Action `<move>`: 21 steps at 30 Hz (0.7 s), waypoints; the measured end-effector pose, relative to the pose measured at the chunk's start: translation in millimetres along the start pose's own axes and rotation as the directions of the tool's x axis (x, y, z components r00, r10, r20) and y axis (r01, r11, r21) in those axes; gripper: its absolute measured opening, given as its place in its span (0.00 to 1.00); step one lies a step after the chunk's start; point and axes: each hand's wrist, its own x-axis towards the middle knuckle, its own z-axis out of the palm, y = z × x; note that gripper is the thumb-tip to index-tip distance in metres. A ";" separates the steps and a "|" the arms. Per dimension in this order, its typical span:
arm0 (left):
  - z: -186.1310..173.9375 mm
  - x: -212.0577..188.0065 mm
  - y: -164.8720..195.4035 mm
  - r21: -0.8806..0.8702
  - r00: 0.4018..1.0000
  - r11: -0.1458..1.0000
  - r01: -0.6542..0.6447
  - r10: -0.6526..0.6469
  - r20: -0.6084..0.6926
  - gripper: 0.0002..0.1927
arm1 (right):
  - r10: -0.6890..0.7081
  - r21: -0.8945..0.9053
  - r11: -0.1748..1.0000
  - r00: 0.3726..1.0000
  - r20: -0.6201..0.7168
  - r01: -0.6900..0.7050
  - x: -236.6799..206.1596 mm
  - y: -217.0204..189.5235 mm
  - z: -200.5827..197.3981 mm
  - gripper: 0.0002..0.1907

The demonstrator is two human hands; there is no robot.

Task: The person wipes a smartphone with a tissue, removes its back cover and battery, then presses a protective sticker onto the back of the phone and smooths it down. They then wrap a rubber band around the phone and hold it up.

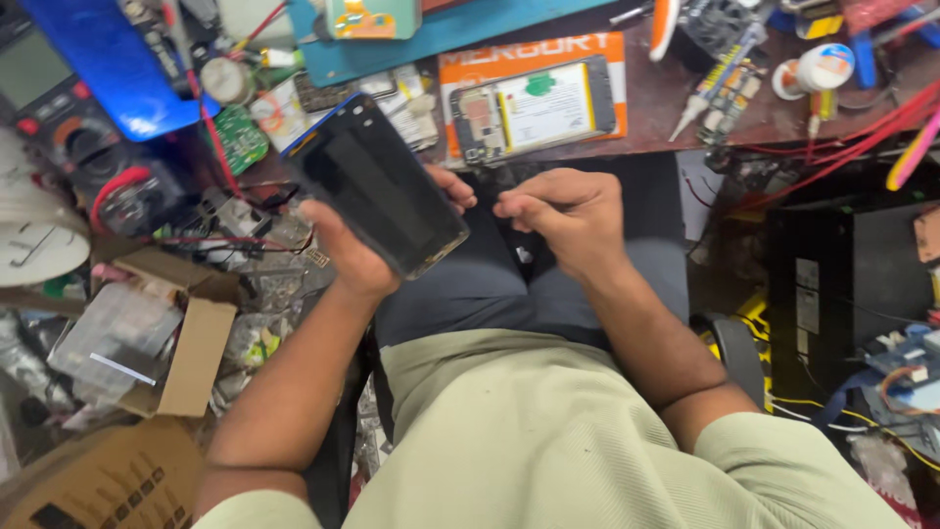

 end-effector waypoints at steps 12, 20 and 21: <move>-2.9 6.3 -6.0 0.085 0.997 0.996 0.036 -0.042 0.061 0.62 | -0.027 0.106 0.994 0.999 -0.039 0.031 -1.8 -1.3 -5.4 0.06; -2.9 5.7 -5.2 0.073 0.998 0.996 0.047 -0.051 0.043 0.63 | -0.043 0.265 0.963 0.998 -0.043 0.053 -1.1 6.0 2.1 0.17; -3.0 5.1 -5.1 0.084 0.998 0.996 0.035 -0.040 0.051 0.63 | -0.028 0.252 0.967 0.999 -0.039 0.037 -1.7 6.1 2.3 0.19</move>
